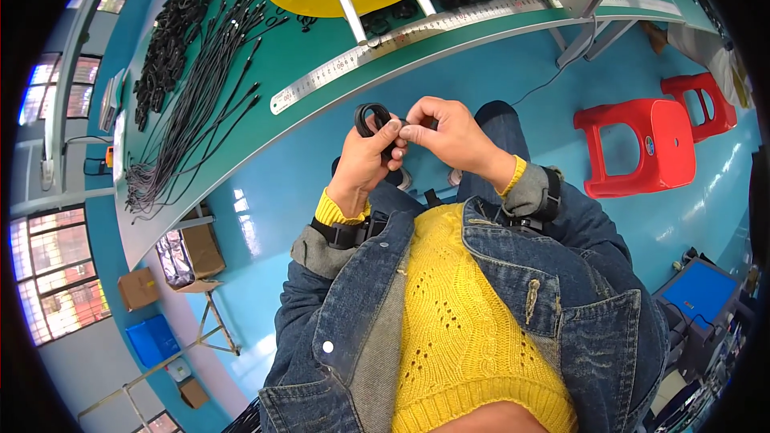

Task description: The person picks up a cable, winds it around the metal rods of a machine, and removes the coil. They then secure the coiled cable with a tie and place it aside before repeating the process.

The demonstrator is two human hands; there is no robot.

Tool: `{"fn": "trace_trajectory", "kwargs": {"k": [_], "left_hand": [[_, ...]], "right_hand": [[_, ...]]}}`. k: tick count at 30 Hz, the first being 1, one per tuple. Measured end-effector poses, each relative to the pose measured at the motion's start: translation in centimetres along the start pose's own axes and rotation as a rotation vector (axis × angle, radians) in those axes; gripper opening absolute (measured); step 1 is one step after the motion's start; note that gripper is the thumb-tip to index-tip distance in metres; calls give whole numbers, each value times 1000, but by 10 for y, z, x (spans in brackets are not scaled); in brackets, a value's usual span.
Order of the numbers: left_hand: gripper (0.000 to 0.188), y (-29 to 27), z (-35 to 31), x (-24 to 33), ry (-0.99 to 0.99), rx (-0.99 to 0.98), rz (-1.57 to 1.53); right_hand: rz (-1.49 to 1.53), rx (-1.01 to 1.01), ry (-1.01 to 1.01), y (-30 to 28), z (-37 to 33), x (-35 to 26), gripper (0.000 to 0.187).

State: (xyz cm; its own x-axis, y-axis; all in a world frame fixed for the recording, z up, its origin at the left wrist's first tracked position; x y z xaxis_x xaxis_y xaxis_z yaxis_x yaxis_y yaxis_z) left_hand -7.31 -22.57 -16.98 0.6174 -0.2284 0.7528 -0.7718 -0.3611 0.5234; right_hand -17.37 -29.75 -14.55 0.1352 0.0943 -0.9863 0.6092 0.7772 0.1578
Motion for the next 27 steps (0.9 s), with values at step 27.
{"fn": "trace_trajectory", "kwargs": {"k": [27], "left_hand": [[18, 28, -3, -5, -200, -181, 696]], "right_hand": [[-968, -611, -386, 21, 19, -38, 35]]}}
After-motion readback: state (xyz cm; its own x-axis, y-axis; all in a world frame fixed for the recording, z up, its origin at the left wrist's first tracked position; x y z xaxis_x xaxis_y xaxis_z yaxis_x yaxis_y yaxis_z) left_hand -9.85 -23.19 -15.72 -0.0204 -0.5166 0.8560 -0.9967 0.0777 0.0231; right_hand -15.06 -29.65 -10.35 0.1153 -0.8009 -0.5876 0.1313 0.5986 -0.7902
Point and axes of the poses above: each hand's wrist, its own z-axis towards the middle knuckle, its own y-axis out of the palm, x = y × z, the point moved 7 cm from there along z, towards the middle knuckle, and after that the axes turned 3 degrees about -z, right-handed, at the moved point
